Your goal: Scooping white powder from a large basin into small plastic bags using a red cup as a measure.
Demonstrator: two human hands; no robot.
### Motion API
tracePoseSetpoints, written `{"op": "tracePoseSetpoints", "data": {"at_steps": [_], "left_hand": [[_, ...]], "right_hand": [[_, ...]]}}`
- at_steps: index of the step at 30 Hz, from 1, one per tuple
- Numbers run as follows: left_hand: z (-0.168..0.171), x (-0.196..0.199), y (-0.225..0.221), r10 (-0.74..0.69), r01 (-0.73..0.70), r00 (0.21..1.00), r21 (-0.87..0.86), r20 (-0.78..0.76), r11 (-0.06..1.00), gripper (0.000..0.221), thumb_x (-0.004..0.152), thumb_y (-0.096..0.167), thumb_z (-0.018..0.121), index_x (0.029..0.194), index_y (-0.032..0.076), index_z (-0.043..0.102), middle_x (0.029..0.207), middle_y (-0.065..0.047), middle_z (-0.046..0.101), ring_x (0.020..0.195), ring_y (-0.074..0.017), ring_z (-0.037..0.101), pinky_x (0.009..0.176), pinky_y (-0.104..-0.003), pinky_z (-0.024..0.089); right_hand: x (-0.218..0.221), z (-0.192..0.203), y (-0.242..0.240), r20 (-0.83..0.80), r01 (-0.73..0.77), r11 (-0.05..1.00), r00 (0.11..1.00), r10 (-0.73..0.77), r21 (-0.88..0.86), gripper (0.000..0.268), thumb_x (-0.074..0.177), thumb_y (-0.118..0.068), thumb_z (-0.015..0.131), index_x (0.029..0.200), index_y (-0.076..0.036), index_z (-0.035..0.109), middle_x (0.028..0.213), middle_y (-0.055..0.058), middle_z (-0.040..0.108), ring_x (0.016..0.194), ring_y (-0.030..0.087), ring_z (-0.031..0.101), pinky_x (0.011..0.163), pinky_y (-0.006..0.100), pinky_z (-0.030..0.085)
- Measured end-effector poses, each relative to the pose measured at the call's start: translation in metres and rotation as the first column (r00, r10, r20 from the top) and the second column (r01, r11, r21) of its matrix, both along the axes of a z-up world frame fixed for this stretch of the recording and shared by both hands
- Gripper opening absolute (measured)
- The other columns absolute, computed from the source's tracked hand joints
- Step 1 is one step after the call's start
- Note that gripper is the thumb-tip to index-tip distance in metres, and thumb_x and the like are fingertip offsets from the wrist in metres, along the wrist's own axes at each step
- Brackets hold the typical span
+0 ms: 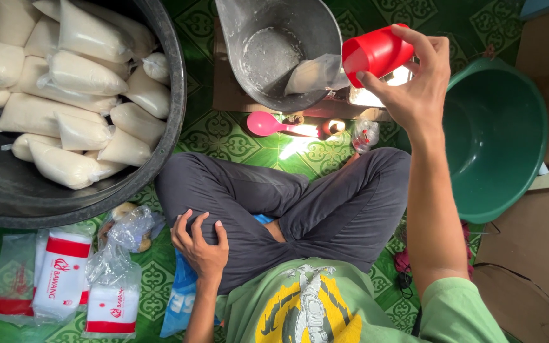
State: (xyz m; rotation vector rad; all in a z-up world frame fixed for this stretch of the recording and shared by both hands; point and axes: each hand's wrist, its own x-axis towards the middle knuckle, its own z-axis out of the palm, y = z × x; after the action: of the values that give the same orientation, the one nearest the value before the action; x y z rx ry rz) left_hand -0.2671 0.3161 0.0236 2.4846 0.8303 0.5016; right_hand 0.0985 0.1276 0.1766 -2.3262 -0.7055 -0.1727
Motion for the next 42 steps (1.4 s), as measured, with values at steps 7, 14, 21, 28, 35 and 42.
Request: {"op": "tracePoseSetpoints", "data": {"at_steps": [7,14,21,28,35,42], "left_hand": [[-0.0016,-0.0012,-0.0002,0.004,-0.004,1.0,0.001,-0.006,1.0,0.031,0.083,0.015,0.067,0.111,0.006,0.062,0.134,-0.014,0.044,0.125,-0.0378,0.043,0.11,-0.053,0.036],[0.0011,0.0001,0.0003,0.002,-0.002,1.0,0.003,0.007,1.0,0.03,0.083,0.014,0.067,0.111,0.006,0.062,0.134,-0.014,0.045,0.123,-0.0383,0.043,0.111,-0.054,0.036],[-0.0009,-0.001,0.0006,-0.002,0.002,1.0,-0.002,0.001,1.0,0.03,0.083,0.015,0.067,0.111,0.005,0.062,0.134,-0.015,0.044,0.123,-0.0389,0.043,0.111,-0.057,0.035],[-0.0006,-0.0007,0.0008,-0.004,0.004,1.0,-0.01,0.008,1.0,0.03,0.083,0.015,0.067,0.111,0.005,0.062,0.134,-0.015,0.044,0.123,-0.0389,0.043,0.111,-0.055,0.036],[-0.0007,-0.0006,0.0006,-0.002,0.002,1.0,-0.004,0.003,1.0,0.03,0.083,0.015,0.067,0.111,0.006,0.062,0.134,-0.015,0.044,0.123,-0.0388,0.043,0.111,-0.055,0.036],[-0.0021,-0.0014,0.001,-0.003,0.003,1.0,-0.001,0.0,1.0,0.03,0.083,0.016,0.066,0.111,0.006,0.062,0.134,-0.015,0.044,0.124,-0.0385,0.043,0.111,-0.055,0.035]], "right_hand": [[-0.0014,-0.0006,0.0042,0.059,-0.02,1.0,0.998,0.02,-0.01,0.065,0.07,-0.002,0.092,0.126,0.003,0.059,0.109,0.019,0.042,0.101,0.035,0.057,0.085,0.045,0.062],[-0.0026,-0.0003,0.0048,0.095,-0.012,1.0,0.995,0.015,-0.028,0.065,0.07,-0.004,0.093,0.126,0.002,0.06,0.108,0.018,0.042,0.099,0.033,0.055,0.083,0.044,0.061],[-0.003,-0.0005,0.0065,0.089,-0.01,1.0,0.996,0.012,-0.022,0.065,0.07,-0.004,0.093,0.126,0.001,0.06,0.108,0.018,0.042,0.099,0.033,0.055,0.084,0.043,0.061],[-0.0022,-0.0022,0.0069,0.094,-0.021,0.999,0.995,0.023,-0.026,0.067,0.069,-0.003,0.093,0.126,0.001,0.059,0.109,0.019,0.042,0.1,0.034,0.056,0.084,0.044,0.062],[-0.0036,-0.0008,0.0083,0.099,-0.015,0.999,0.995,0.018,-0.028,0.066,0.069,-0.004,0.093,0.126,0.001,0.059,0.108,0.018,0.042,0.099,0.033,0.055,0.084,0.043,0.06],[-0.0037,-0.0007,0.0093,0.096,-0.012,0.999,0.995,0.015,-0.03,0.066,0.069,-0.004,0.092,0.126,0.001,0.06,0.108,0.018,0.042,0.099,0.033,0.055,0.085,0.043,0.061]]}}
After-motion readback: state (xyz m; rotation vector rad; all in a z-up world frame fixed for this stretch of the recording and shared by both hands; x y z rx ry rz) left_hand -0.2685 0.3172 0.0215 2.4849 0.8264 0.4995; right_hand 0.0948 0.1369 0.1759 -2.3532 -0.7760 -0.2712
